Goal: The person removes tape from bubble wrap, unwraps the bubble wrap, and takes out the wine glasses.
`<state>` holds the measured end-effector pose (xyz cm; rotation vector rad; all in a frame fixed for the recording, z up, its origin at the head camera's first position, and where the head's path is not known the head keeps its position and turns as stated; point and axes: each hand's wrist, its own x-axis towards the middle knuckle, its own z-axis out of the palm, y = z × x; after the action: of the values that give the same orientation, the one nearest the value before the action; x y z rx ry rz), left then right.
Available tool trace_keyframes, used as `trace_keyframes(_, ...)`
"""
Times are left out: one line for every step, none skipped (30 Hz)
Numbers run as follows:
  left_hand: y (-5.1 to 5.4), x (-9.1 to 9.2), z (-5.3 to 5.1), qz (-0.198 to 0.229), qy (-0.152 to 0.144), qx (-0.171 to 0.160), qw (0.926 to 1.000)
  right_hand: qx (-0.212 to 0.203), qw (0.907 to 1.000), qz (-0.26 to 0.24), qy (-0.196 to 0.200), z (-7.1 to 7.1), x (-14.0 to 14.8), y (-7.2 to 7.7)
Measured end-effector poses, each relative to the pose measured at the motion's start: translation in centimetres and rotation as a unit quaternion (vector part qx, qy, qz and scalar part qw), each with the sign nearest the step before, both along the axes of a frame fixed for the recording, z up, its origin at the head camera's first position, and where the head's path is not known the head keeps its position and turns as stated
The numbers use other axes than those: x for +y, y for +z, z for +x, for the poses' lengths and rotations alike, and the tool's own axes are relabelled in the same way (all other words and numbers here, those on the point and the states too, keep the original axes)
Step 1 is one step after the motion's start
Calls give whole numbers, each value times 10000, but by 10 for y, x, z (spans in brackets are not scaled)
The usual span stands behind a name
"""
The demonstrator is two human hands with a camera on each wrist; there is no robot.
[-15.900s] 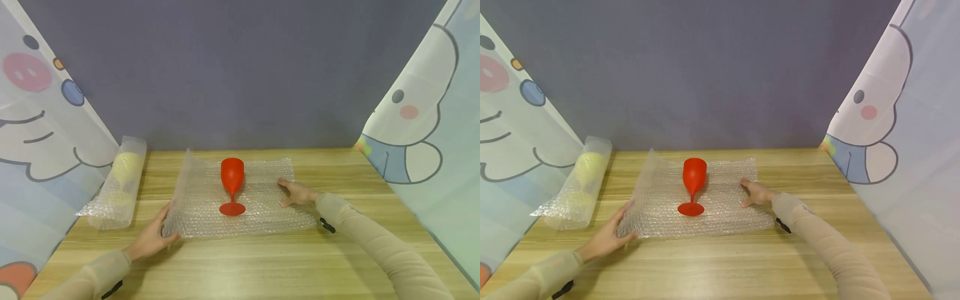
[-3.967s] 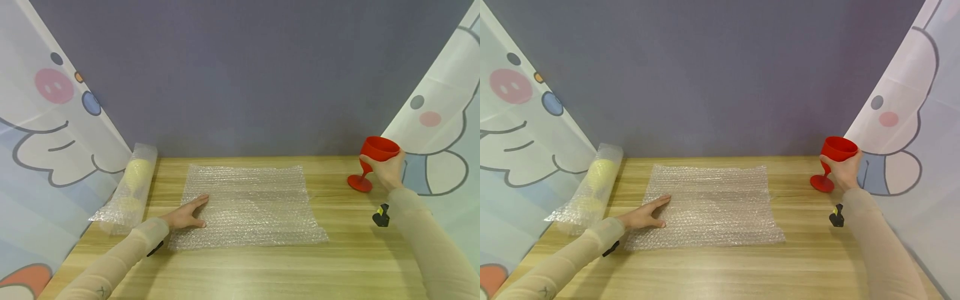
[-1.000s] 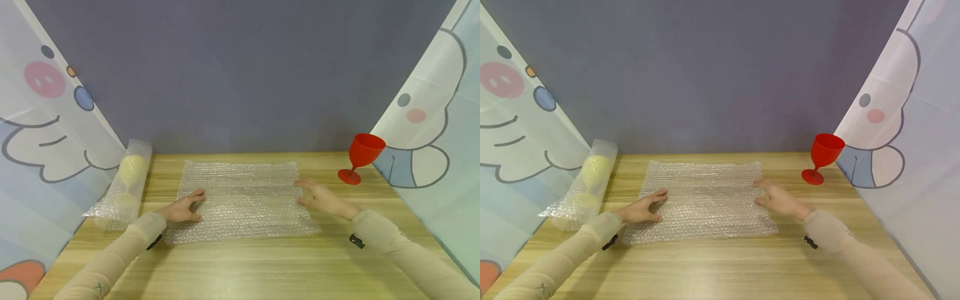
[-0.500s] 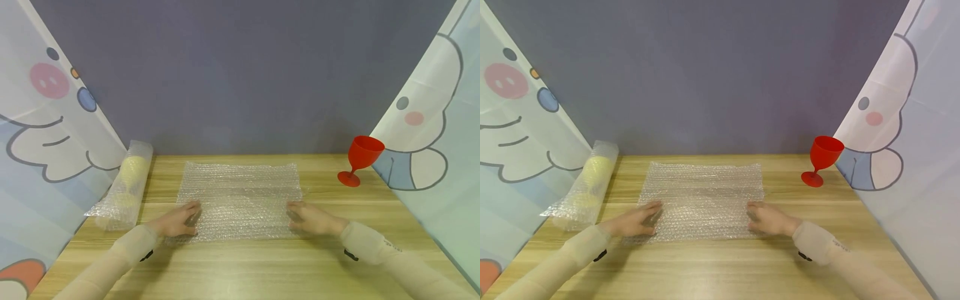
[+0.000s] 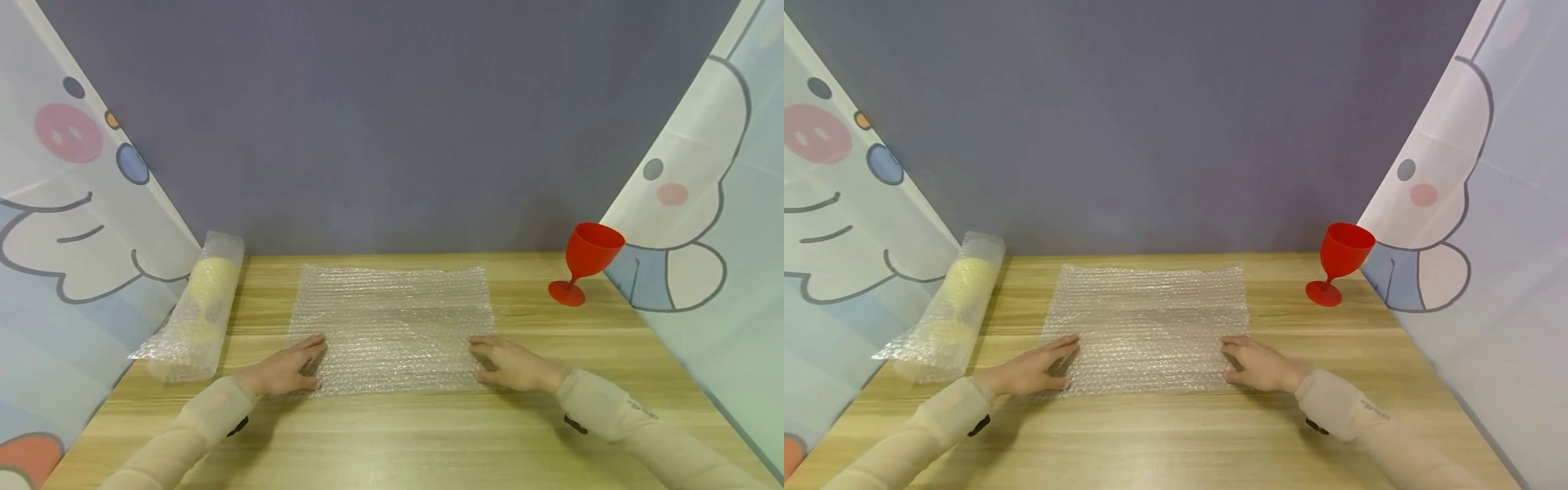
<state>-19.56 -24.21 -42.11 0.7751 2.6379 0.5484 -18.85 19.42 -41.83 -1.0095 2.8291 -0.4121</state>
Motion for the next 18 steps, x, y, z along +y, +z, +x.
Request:
trace_keyframes(0, 1, -1, -12, -10, 17, 10000, -1, 10000, -1, 4, -1, 1, 0)
trace_keyframes(0, 2, -3, 1, -43, 28, 10000, -17, 10000, -2, 1, -3, 3, 0)
trace_keyframes(0, 4, -5, -5, -58, 29, 10000, -76, 10000, -9, -22, -4, 4, 0)
trace_keyframes(0, 6, -7, 2, -91, 40, 10000, -136, 9999, -20, -42, -6, 6, 1)
trace_keyframes(0, 8, -9, -16, -122, 60, 9999, -216, 9997, -30, -87, -9, 8, 2)
trace_keyframes(-1, 10, -12, -45, -140, 68, 9999, -263, 9996, -36, -88, -11, 9, 3)
trace_keyframes(-1, 12, -15, -45, -158, 76, 9998, -310, 9995, -64, -96, -14, 11, 4)
trace_keyframes(-1, 13, -18, -32, -185, 84, 9998, -364, 9992, -109, -126, -17, 13, 5)
trace_keyframes(-1, 15, -21, -38, -190, 82, 9998, -395, 9990, -137, -148, -19, 14, 5)
trace_keyframes(-1, 16, -24, -41, -204, 89, 9997, -397, 9989, -166, -159, -22, 15, 6)
trace_keyframes(0, 18, -27, -48, -206, 74, 9997, -384, 9990, -182, -171, -24, 17, 6)
trace_keyframes(0, 19, -30, -26, -203, 34, 9998, -372, 9989, -203, -176, -26, 17, 6)
trace_keyframes(0, 19, -32, -2, -208, -15, 9998, -411, 9986, -255, -208, -28, 18, 6)
trace_keyframes(1, 20, -33, 6, -197, -86, 9998, -468, 9981, -302, -253, -29, 18, 6)
trace_keyframes(1, 20, -35, -26, -178, -123, 9998, -511, 9977, -345, -282, -31, 17, 5)
trace_keyframes(2, 20, -36, -31, -173, -139, 9997, -598, 9968, -425, -314, -33, 17, 4)
trace_keyframes(3, 20, -37, -10, -170, -174, 9997, -652, 9961, -492, -332, -35, 16, 3)
trace_keyframes(3, 19, -38, 14, -171, -189, 9997, -744, 9948, -577, -378, -36, 15, 3)
